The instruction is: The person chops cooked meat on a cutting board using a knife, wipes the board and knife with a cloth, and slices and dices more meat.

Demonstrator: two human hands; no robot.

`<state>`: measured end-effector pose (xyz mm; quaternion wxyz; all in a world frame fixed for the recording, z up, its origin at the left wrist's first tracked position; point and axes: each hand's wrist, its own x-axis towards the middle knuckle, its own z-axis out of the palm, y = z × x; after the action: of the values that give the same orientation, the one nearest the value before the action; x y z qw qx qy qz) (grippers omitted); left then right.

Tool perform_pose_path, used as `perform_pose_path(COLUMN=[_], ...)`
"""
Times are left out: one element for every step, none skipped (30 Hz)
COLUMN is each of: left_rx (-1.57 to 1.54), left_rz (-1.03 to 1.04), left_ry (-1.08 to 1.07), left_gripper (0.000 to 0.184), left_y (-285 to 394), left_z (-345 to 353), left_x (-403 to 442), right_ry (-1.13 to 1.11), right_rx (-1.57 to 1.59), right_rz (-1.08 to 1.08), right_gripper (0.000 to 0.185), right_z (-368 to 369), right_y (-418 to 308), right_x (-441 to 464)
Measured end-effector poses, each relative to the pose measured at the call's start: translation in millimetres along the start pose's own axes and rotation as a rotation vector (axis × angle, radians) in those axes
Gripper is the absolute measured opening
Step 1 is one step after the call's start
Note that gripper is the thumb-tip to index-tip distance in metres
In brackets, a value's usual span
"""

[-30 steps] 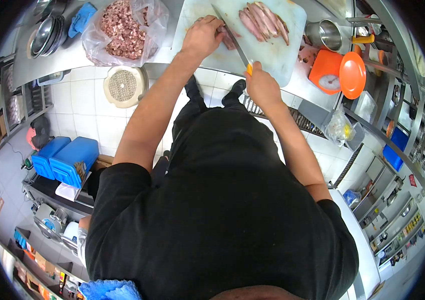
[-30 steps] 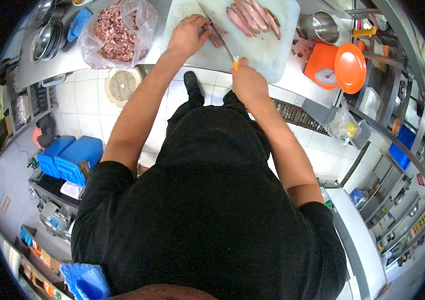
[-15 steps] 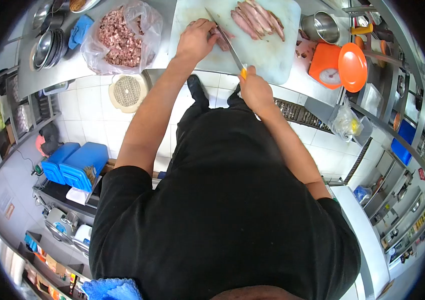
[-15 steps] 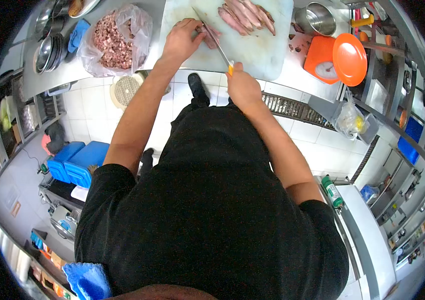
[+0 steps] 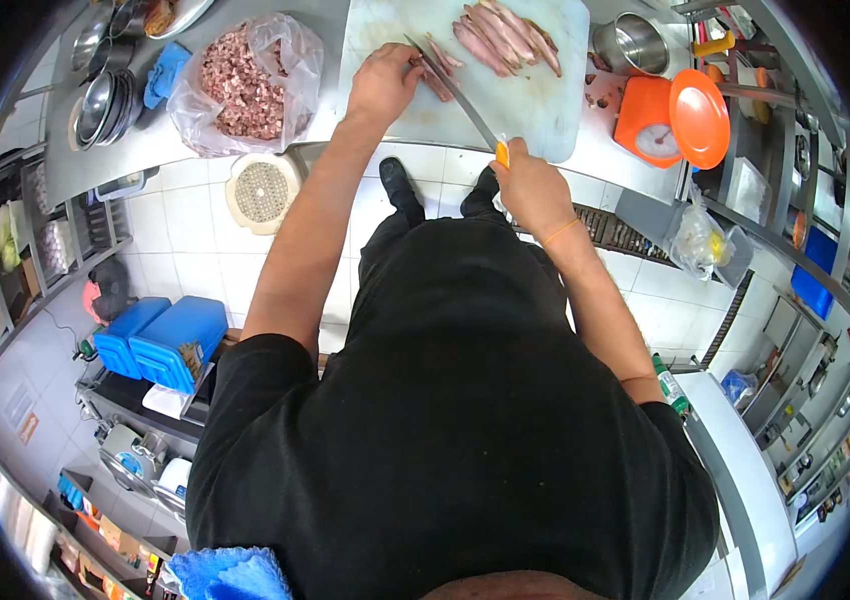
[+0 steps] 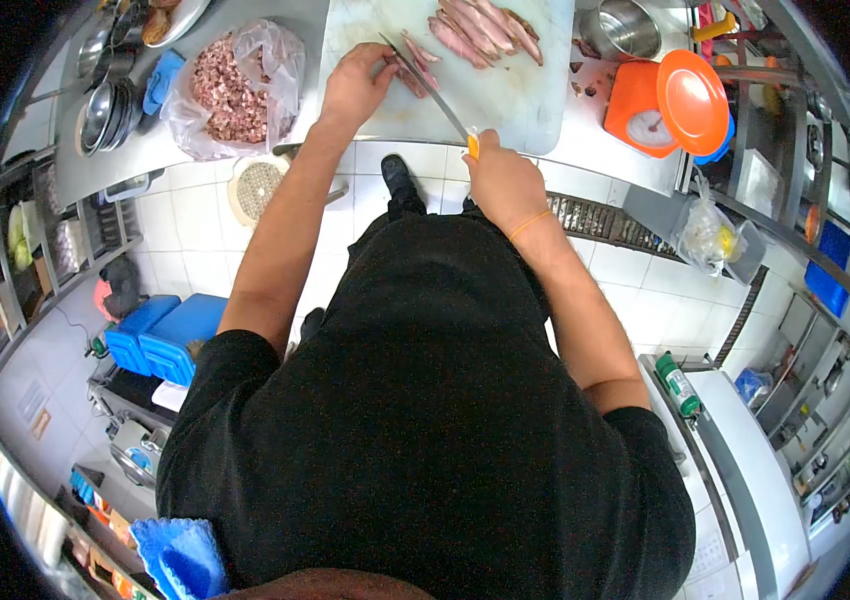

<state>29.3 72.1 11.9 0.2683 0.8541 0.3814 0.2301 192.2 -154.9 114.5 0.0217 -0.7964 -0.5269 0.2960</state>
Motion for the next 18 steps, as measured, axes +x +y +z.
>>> perform_pose_path(left_rx=[0.019, 0.037, 0.047, 0.058, 0.069, 0.079, 0.093, 0.105, 0.107, 0.109, 0.11, 0.124, 0.14, 0.154, 0.149, 0.144, 0.138, 0.134], left_rz=[0.009, 0.016, 0.015, 0.015, 0.013, 0.018, 0.024, 0.033, 0.035, 0.04, 0.045, 0.016, -0.013, -0.042, -0.046, -0.05, -0.057, -0.048], left_ry=[0.002, 0.003, -0.004, -0.01, -0.017, -0.013, -0.004, 0.003, -0.005, -0.01, -0.015, -0.035, -0.054, -0.077, -0.081, -0.085, -0.091, -0.08], left_gripper=[0.025, 0.024, 0.023, 0.023, 0.022, 0.022, 0.022, 0.022, 0.022, 0.022, 0.022, 0.022, 0.022, 0.022, 0.022, 0.022, 0.022, 0.022], left_y=[0.8, 1.1, 1.7, 2.1, 3.1, 2.2, 0.8, -0.7, -3.4, -5.4, -6.4, -3.2, 0.4, 3.9, 5.4, 5.7, 5.6, 6.5], left_z=[0.9, 1.7, 1.2, 0.3, -0.5, 1.5, 3.2, 3.8, 4.9, 5.8, 6.7, 4.4, 2.0, 0.1, -1.1, -1.7, -1.6, -1.7], left_x=[0.4, 0.3, 0.5, 1.6, 0.8, -0.7, 1.1, 2.1, 1.9, 3.6, 4.3, 5.1, 5.7, 5.1, 5.3, 5.8, 5.5, 5.2], right_ry=[-0.006, -0.014, -0.023, -0.025, -0.029, -0.034, -0.026, -0.018, -0.01, -0.015, -0.02, -0.021, -0.037, -0.056, -0.074, -0.09, -0.11, -0.133], right_rx=[-0.006, -0.012, -0.018, -0.016, -0.014, -0.013, -0.001, 0.012, 0.023, 0.027, 0.031, 0.034, 0.04, 0.047, 0.055, 0.049, 0.042, 0.035], right_rz=[0.004, 0.008, 0.013, 0.017, 0.021, 0.021, 0.015, 0.012, 0.011, 0.009, 0.008, 0.004, 0.017, 0.033, 0.051, 0.055, 0.06, 0.065], right_gripper=[0.036, 0.035, 0.035, 0.034, 0.034, 0.033, 0.032, 0.032, 0.031, 0.031, 0.031, 0.03, 0.031, 0.031, 0.032, 0.032, 0.032, 0.032], right_z=[-0.2, -0.1, 0.5, 0.5, 0.2, 0.8, 3.9, 9.2, 13.5, 16.4, 18.7, 16.7, 13.2, 9.4, 4.8, -0.2, -5.1, -7.9], right_y=[0.5, 1.3, 1.4, -0.3, -3.7, -7.6, -9.9, -10.9, -11.6, -13.4, -15.5, -18.0, -19.0, -19.6, -21.1, -21.4, -20.0, -17.4], right_x=[-4.4, -8.6, -10.8, -10.7, -10.8, -10.2, -3.1, 7.5, 16.4, 25.8, 34.2, 38.3, 38.0, 33.4, 27.3, 16.6, 1.5, -7.9])
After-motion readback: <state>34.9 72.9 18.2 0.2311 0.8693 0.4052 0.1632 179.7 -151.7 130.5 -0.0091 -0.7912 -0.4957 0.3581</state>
